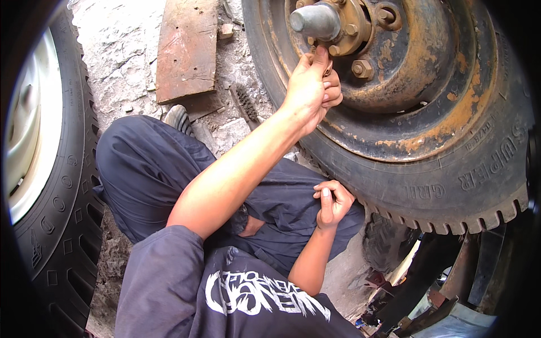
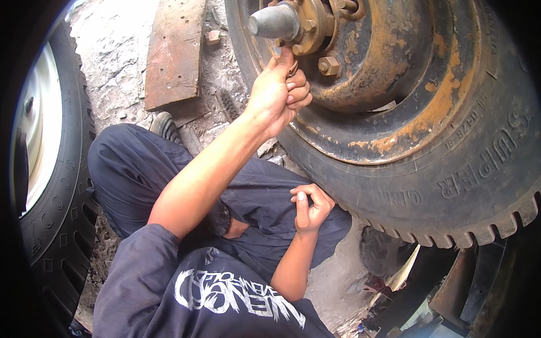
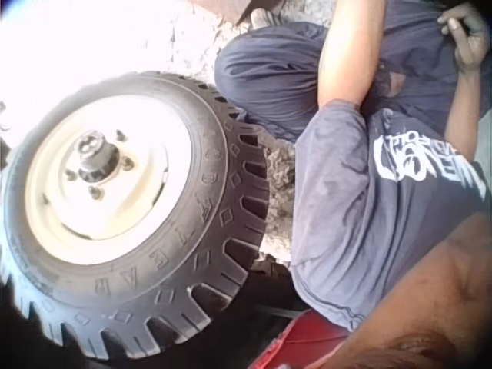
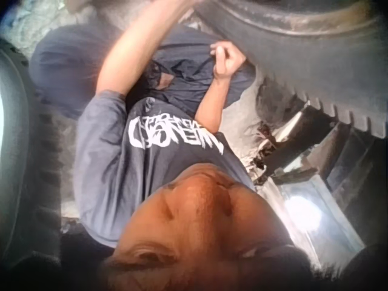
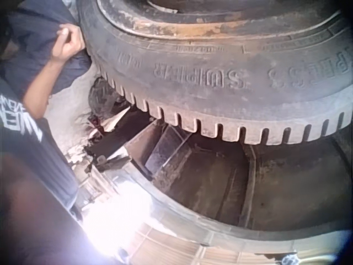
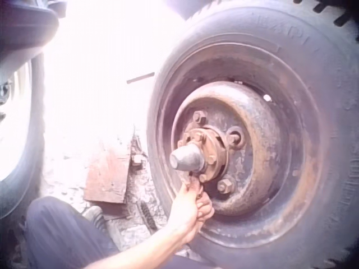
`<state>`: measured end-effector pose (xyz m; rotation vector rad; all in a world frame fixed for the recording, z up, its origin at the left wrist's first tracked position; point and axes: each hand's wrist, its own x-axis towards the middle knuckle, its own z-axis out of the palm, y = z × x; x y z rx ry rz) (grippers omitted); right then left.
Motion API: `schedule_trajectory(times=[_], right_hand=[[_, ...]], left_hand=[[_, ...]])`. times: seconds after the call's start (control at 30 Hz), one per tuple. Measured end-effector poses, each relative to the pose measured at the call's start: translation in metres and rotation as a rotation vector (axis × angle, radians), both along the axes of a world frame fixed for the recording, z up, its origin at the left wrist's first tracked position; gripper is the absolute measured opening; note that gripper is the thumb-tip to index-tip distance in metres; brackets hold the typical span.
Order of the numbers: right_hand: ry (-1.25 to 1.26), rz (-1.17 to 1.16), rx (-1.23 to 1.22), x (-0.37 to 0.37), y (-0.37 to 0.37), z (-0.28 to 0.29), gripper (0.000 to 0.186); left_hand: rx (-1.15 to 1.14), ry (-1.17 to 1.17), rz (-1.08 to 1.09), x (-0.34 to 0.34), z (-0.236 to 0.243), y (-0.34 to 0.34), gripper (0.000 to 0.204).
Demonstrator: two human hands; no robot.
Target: The person sits on the ground and uses both hands to manipulate a small metal part on the center of a vehicle wheel hub. They repeatedly insert, rotate, and adjust the part around the axle nut area.
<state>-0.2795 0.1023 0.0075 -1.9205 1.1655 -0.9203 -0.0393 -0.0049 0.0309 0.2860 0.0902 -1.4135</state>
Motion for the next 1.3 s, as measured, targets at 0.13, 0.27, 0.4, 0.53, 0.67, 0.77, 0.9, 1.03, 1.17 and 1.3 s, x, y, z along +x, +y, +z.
schedule_trajectory(times=[0.13,0.27,0.4,0.53,0.67,0.77,0.9,1.03,1.17,1.3], right_hand=[[0.019,0.026,0.006,-0.001,0.003,0.0,0.028],[-0.005,0.043,0.012,-0.004,0.001,-0.002,0.03],[0.011,0.023,-0.004,0.005,-0.002,0.001,0.027],[-0.011,0.008,0.019,-0.002,0.001,-0.002,0.026],[0.043,0.046,-0.007,0.002,-0.004,0.0,0.027],[0.009,0.045,0.004,-0.001,-0.001,-0.003,0.029],[-0.006,0.041,0.008,-0.003,-0.002,-0.002,0.031],[-0.004,0.043,0.001,-0.004,-0.002,-0.003,0.031],[-0.005,0.068,-0.001,0.001,-0.002,-0.002,0.03],[-0.011,0.049,-0.003,-0.006,-0.002,-0.005,0.031]], left_hand=[[-0.119,0.043,0.038,0.017,-0.013,-0.013,0.03],[-0.098,0.062,-0.016,0.006,-0.014,-0.005,0.034],[-0.133,0.094,0.053,0.01,-0.014,-0.014,0.037],[-0.015,0.038,-0.019,0.006,-0.002,-0.002,0.034],[-0.114,0.022,0.036,0.013,-0.013,-0.013,0.034],[-0.074,0.065,0.026,0.013,-0.006,-0.011,0.034],[-0.19,0.106,0.016,0.008,-0.015,-0.006,0.033],[-0.17,0.143,0.005,0.008,-0.015,-0.005,0.032],[-0.09,0.009,0.055,0.015,-0.019,-0.008,0.033],[-0.151,0.034,-0.002,0.005,-0.017,-0.002,0.037]])
